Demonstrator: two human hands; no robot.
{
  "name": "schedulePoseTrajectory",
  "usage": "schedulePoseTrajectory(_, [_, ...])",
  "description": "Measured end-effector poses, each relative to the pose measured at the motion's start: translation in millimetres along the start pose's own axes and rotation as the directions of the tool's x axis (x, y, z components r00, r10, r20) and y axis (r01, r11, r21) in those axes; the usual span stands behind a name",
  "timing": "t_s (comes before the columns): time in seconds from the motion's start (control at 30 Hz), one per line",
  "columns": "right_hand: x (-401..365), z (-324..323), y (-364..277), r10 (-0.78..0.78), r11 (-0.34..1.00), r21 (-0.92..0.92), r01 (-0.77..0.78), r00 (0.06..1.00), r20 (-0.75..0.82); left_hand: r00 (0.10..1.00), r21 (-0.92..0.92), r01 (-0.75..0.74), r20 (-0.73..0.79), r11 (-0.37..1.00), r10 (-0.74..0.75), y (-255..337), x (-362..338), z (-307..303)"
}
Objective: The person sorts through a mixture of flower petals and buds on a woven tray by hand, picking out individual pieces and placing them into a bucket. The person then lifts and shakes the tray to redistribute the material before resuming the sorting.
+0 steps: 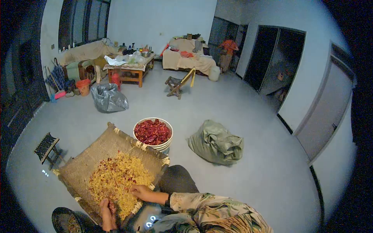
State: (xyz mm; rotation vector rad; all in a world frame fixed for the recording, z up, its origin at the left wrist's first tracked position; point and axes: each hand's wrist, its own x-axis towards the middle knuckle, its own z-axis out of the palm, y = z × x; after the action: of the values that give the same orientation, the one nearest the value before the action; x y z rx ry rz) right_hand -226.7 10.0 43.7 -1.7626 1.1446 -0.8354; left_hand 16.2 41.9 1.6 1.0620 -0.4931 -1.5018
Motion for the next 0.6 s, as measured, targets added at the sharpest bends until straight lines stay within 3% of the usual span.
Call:
schedulePoseTrajectory(0.03, [-5, -6, -8, 0.057, 0.994, 0.088, -0.06, 0.998, 0.031, 1.0, -0.012, 0.0, 0.007, 1.0, 0.0, 1, 1, -3])
schedulePoseTrajectory(0.13, [-8, -8, 18, 0.031, 0.993, -0.115, -0.032, 0.999, -0.007, 0.999, -0.013, 0.007, 0.031, 1.0, -0.007, 11, -2, 1])
schedulePoseTrajectory(0.2, [-12, -7, 30, -0.07, 0.971, -0.23, 0.063, 0.997, -0.021, 0.998, 0.031, 0.02, 0.051, 0.999, -0.022, 27, -20, 9])
schedulePoseTrajectory(0.3, [-16, -4, 43, -0.145, 0.922, -0.357, 0.148, 0.989, 0.035, 0.994, 0.228, 0.012, 0.099, 0.974, -0.035, 46, -51, 1])
schedulePoseTrajectory(0.4, [-21, -4, 35, -0.119, 0.904, -0.402, 0.146, 0.989, 0.091, 0.938, 0.266, -0.288, 0.274, 0.92, 0.214, 31, -37, -40])
schedulePoseTrajectory(0.43, [-22, -4, 30, -0.102, 0.903, -0.408, 0.137, 0.989, 0.105, 0.976, 0.153, -0.193, 0.136, 0.969, 0.172, 25, -28, -45])
schedulePoseTrajectory(0.47, [-22, -4, 31, -0.119, 0.898, -0.414, 0.149, 0.988, 0.097, 0.943, 0.33, -0.324, 0.185, 0.886, 0.276, 22, -27, -57])
schedulePoseTrajectory(0.53, [-22, -2, 36, -0.155, 0.886, -0.429, 0.176, 0.984, 0.083, 0.839, 0.61, -0.54, 0.334, 0.58, 0.43, 50, -58, -38])
schedulePoseTrajectory(0.6, [-21, 1, 43, -0.172, 0.874, -0.447, 0.188, 0.982, 0.077, 0.81, 0.725, -0.544, 0.32, 0.424, 0.492, 59, -73, -28])
